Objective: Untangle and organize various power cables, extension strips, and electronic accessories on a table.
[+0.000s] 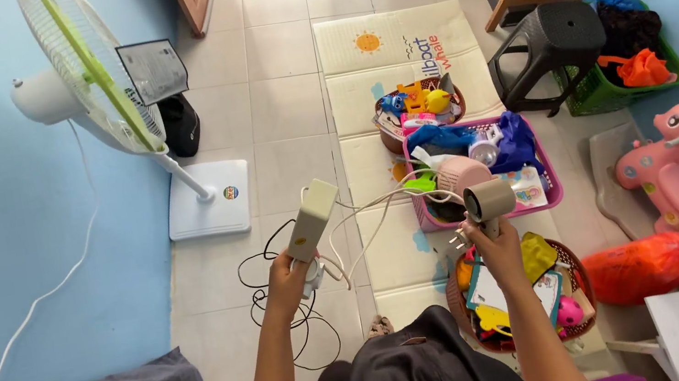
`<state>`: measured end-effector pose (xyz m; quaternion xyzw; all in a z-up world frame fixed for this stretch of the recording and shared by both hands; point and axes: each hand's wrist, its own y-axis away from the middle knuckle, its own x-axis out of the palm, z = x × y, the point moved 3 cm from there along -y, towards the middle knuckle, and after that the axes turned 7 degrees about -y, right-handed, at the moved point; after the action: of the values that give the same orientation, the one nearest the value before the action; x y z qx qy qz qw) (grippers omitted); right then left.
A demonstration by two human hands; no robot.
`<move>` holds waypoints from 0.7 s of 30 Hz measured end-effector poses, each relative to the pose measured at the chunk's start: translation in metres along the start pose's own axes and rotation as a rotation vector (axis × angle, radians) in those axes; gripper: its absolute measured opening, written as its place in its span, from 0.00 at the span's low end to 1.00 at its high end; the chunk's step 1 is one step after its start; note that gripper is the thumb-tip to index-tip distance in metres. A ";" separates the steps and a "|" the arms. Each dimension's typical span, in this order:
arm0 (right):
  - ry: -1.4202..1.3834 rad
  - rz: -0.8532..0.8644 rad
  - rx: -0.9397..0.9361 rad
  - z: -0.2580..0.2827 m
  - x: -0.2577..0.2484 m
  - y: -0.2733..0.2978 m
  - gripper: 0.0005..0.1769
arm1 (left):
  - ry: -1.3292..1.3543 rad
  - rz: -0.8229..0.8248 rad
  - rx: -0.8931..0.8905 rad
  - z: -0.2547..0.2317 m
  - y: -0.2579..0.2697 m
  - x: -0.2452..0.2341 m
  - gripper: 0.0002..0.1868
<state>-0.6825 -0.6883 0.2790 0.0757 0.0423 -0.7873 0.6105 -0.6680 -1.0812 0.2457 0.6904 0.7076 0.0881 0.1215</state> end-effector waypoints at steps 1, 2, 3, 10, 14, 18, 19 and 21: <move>-0.001 0.002 0.003 -0.002 0.004 -0.017 0.10 | -0.002 -0.002 -0.003 -0.001 -0.016 0.001 0.13; -0.053 0.000 0.043 -0.005 0.007 -0.033 0.09 | 0.001 -0.016 0.012 -0.003 -0.032 0.001 0.12; -0.103 -0.001 0.085 -0.007 0.011 -0.049 0.09 | 0.003 -0.029 0.023 -0.004 -0.047 0.001 0.11; -0.098 -0.039 0.018 -0.025 0.042 -0.162 0.10 | 0.011 0.002 0.148 -0.030 -0.169 -0.007 0.11; -0.109 -0.089 0.057 -0.019 0.076 -0.227 0.10 | -0.005 0.019 0.148 -0.047 -0.255 -0.016 0.10; -0.153 -0.109 0.047 0.005 0.112 -0.296 0.10 | -0.062 0.046 0.123 -0.084 -0.337 -0.024 0.10; -0.154 -0.121 0.050 0.011 0.122 -0.312 0.10 | -0.066 0.058 0.122 -0.091 -0.356 -0.027 0.10; -0.135 -0.110 0.012 0.022 0.140 -0.343 0.10 | -0.070 0.087 0.172 -0.106 -0.394 -0.032 0.10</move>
<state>-1.0499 -0.7389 0.2680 0.0239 0.0004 -0.8231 0.5674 -1.0746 -1.1209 0.2329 0.7312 0.6772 0.0081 0.0823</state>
